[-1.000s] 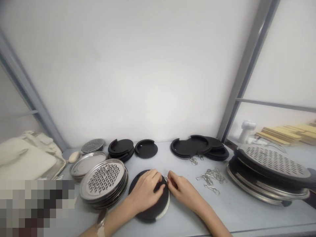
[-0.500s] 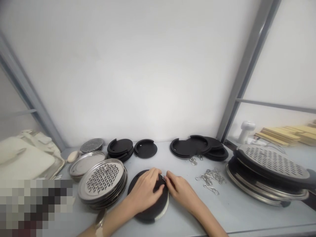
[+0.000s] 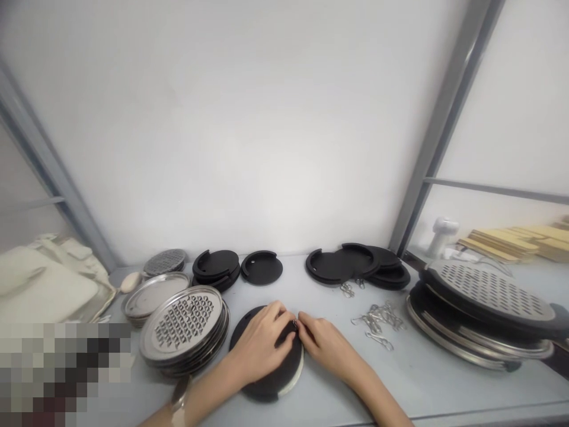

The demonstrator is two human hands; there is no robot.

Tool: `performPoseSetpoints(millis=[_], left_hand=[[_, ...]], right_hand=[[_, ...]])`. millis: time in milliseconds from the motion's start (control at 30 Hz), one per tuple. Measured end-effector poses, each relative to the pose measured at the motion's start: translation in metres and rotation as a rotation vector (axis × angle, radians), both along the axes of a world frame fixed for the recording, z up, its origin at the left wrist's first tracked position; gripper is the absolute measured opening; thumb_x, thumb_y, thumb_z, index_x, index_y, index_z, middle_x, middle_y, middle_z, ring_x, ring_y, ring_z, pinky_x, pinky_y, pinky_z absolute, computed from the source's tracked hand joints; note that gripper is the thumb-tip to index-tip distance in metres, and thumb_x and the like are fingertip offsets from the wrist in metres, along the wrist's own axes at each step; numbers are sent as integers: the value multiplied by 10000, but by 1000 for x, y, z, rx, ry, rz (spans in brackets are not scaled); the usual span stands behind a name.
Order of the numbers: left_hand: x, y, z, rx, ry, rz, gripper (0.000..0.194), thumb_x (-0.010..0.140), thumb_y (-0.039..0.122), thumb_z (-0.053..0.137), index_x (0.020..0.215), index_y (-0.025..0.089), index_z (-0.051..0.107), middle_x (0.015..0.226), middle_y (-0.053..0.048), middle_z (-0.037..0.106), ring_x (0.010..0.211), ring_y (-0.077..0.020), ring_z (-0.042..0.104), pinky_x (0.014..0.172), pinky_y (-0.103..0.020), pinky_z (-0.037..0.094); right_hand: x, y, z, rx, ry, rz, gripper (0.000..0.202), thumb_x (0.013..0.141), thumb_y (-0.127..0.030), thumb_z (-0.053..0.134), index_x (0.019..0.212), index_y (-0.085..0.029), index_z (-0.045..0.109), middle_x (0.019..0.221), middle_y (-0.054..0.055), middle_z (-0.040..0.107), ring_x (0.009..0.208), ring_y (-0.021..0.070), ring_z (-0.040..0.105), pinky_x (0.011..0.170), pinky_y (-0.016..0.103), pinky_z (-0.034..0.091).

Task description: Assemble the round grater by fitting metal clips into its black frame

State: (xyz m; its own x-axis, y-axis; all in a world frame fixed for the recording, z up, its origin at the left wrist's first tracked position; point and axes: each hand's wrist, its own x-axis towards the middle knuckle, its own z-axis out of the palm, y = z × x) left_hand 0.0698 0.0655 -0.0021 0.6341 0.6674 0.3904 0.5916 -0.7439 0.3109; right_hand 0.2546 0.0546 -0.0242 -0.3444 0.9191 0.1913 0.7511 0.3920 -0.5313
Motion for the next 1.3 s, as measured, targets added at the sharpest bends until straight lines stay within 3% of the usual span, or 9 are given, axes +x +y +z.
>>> performPoseSetpoints(millis=[233, 1300], left_hand=[[-1, 2, -3, 1, -25, -39, 174, 857, 150, 535, 1025, 196, 537, 1062, -57, 496, 1018, -221, 484, 889, -358, 449], [-2, 0, 2, -7, -18, -82, 143, 889, 127, 480, 1014, 177, 528, 1039, -61, 507, 1006, -215, 485, 900, -360, 441]], right_hand=[[1, -2, 0, -9, 22, 10, 218, 958, -251, 327, 756, -223, 403, 629, -33, 494, 554, 140, 454, 555, 242, 313], [0, -3, 0, -44, 31, -27, 297, 973, -319, 311, 732, -211, 444, 642, -16, 550, 575, 149, 503, 554, 253, 333]])
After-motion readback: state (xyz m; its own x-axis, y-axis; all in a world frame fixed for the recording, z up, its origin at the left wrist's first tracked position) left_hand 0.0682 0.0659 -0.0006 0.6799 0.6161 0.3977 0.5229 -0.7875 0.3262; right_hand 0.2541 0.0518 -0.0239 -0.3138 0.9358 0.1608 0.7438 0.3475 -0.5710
